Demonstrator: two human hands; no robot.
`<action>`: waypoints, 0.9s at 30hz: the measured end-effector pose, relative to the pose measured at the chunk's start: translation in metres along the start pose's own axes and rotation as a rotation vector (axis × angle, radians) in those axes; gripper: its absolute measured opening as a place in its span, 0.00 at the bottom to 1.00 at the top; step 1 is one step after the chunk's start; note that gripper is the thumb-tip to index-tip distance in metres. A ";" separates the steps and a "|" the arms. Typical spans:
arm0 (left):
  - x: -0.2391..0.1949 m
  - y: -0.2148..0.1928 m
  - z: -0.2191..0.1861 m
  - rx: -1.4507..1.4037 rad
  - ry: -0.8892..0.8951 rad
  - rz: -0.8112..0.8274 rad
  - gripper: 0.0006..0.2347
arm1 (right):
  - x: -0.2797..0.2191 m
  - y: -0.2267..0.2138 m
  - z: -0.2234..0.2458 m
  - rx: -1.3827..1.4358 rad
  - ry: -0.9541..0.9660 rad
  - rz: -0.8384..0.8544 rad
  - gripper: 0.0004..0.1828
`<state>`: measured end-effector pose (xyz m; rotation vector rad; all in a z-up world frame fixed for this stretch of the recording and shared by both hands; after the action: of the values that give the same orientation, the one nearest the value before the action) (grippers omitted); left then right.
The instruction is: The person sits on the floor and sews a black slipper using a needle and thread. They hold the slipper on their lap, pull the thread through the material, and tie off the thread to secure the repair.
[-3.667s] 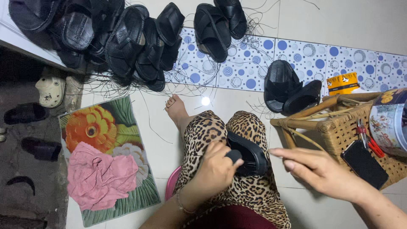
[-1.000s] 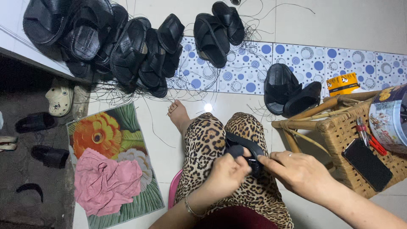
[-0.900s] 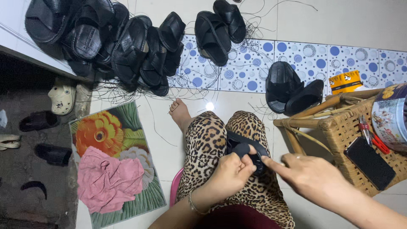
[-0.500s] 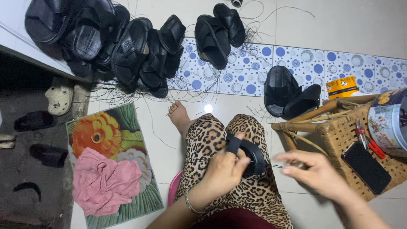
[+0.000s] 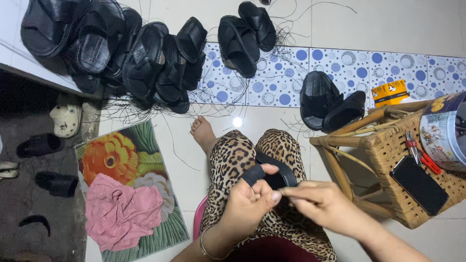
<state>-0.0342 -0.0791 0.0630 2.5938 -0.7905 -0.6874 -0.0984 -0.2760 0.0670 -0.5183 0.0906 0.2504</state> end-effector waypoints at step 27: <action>0.009 -0.040 -0.007 1.006 0.661 -0.361 0.09 | -0.028 -0.035 -0.024 0.058 0.086 -0.230 0.13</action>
<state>-0.0066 -0.0516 0.0476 3.5347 -0.4960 0.7079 -0.1167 -0.3234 0.0668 -0.4768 0.1204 0.0009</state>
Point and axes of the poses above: each hand's wrist, its own x-axis towards the middle knuckle, its own y-axis out of the palm, z = x × y, the point moved 3 cm from there along x, towards the middle knuckle
